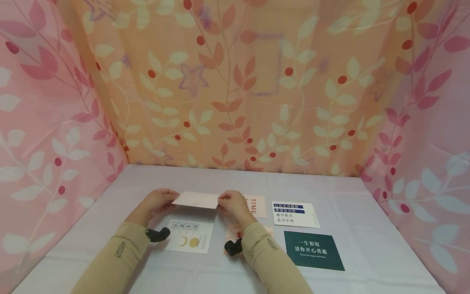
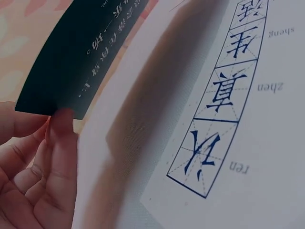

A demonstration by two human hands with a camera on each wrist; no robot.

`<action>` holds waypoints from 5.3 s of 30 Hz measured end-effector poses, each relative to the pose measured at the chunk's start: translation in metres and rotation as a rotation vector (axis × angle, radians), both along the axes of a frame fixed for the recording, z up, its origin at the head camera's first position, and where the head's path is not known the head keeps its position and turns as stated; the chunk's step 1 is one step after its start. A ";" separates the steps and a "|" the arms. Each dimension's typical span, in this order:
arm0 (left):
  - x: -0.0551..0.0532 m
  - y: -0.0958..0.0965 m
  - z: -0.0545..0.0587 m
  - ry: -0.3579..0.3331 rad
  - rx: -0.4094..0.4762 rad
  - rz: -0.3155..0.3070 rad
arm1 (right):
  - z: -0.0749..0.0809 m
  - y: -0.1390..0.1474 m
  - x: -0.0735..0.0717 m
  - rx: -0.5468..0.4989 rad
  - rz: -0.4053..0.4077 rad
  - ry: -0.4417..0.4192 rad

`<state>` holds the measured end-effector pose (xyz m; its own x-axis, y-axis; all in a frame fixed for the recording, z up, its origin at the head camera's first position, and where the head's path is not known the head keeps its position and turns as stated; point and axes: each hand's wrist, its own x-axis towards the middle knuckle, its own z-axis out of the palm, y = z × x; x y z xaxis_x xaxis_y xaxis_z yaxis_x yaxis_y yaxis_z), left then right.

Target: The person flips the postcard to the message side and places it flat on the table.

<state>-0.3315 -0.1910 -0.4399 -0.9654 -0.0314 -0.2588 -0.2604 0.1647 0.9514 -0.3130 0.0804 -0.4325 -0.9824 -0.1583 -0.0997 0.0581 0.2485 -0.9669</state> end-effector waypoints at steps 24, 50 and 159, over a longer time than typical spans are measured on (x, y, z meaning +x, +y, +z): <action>0.001 0.005 -0.006 -0.047 -0.091 0.015 | 0.001 0.000 0.002 0.144 -0.039 0.032; 0.001 0.011 -0.015 0.020 -0.180 0.039 | -0.005 -0.002 0.000 0.198 0.003 -0.030; -0.003 0.046 0.008 0.016 -0.047 -0.061 | 0.012 0.033 -0.003 0.222 0.094 -0.052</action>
<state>-0.3346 -0.1447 -0.4320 -0.9699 0.0158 -0.2428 -0.2332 0.2248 0.9461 -0.3164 0.1137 -0.4209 -0.9569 -0.2176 -0.1924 0.0730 0.4612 -0.8843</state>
